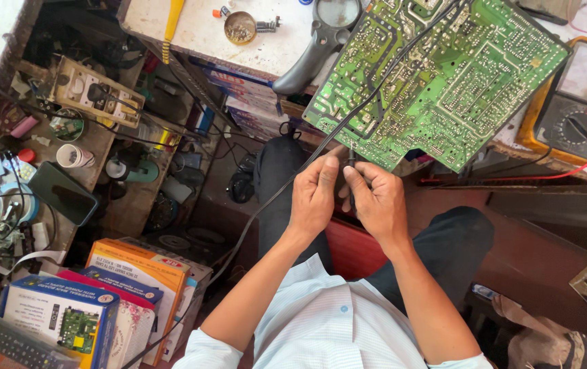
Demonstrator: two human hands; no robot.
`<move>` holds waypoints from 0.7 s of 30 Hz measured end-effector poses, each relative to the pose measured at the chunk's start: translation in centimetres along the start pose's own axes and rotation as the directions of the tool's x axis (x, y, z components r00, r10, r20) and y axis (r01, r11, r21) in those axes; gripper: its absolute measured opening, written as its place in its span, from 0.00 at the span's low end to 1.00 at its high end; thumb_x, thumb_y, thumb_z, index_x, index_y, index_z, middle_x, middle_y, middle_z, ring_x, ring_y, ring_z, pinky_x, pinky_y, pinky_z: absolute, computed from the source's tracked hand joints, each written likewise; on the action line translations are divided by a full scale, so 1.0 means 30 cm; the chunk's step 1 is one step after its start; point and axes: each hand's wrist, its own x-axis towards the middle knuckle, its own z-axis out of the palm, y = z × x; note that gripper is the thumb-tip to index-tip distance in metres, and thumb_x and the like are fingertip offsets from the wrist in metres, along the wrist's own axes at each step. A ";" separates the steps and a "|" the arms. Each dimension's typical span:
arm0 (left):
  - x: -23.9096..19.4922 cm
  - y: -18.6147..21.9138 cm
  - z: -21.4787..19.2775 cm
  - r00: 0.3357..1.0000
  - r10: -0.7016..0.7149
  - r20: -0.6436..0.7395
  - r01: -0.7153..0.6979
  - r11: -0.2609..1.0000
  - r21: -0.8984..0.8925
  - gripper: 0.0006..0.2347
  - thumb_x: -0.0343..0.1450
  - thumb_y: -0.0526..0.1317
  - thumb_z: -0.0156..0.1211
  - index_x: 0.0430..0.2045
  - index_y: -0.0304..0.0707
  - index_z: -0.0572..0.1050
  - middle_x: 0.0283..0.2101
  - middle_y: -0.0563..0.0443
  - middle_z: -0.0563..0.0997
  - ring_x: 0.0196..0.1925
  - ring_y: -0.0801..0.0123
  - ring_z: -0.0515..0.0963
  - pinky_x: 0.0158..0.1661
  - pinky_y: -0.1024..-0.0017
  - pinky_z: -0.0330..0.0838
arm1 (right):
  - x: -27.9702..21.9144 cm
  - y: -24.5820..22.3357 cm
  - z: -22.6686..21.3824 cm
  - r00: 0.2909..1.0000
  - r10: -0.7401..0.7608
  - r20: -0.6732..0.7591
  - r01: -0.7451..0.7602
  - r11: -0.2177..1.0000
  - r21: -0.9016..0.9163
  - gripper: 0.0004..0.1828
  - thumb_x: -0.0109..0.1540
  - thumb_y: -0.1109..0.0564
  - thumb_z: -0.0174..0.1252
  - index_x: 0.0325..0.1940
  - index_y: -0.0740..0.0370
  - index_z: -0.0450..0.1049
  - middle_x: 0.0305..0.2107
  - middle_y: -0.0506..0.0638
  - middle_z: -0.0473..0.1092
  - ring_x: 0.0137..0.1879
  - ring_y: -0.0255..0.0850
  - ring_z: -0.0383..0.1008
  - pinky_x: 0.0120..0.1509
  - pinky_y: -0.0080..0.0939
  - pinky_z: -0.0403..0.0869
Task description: The person uses a magnifying glass to closely view a green circuit board, then uses a multimeter with red and black probes to test various points on the board and a small component. The person handles the probes and board throughout the clip.
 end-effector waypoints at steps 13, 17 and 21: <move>-0.007 0.039 0.016 0.964 0.266 0.007 -0.251 0.901 0.354 0.13 0.78 0.39 0.52 0.51 0.28 0.75 0.41 0.50 0.82 0.39 0.75 0.78 0.40 0.75 0.72 | -0.105 0.027 -0.051 0.999 -0.037 -0.001 0.037 0.999 -0.019 0.11 0.67 0.56 0.55 0.42 0.67 0.77 0.21 0.46 0.74 0.23 0.28 0.71 0.26 0.30 0.69; -0.076 0.069 0.015 0.854 0.432 0.290 -0.491 0.485 0.724 0.13 0.71 0.32 0.59 0.50 0.31 0.77 0.41 0.43 0.79 0.38 0.58 0.79 0.40 0.66 0.72 | -0.180 0.029 -0.098 0.988 0.151 -0.021 -0.152 0.986 -0.069 0.15 0.64 0.57 0.57 0.54 0.64 0.72 0.18 0.48 0.74 0.18 0.30 0.65 0.23 0.32 0.64; -0.114 0.049 0.006 0.667 0.408 0.623 -0.736 0.232 0.637 0.17 0.67 0.31 0.63 0.50 0.28 0.76 0.43 0.42 0.77 0.40 0.54 0.78 0.42 0.62 0.72 | -0.227 0.027 -0.133 0.987 0.156 -0.046 -0.159 0.985 -0.072 0.15 0.63 0.56 0.59 0.50 0.65 0.67 0.20 0.48 0.77 0.18 0.30 0.66 0.22 0.32 0.65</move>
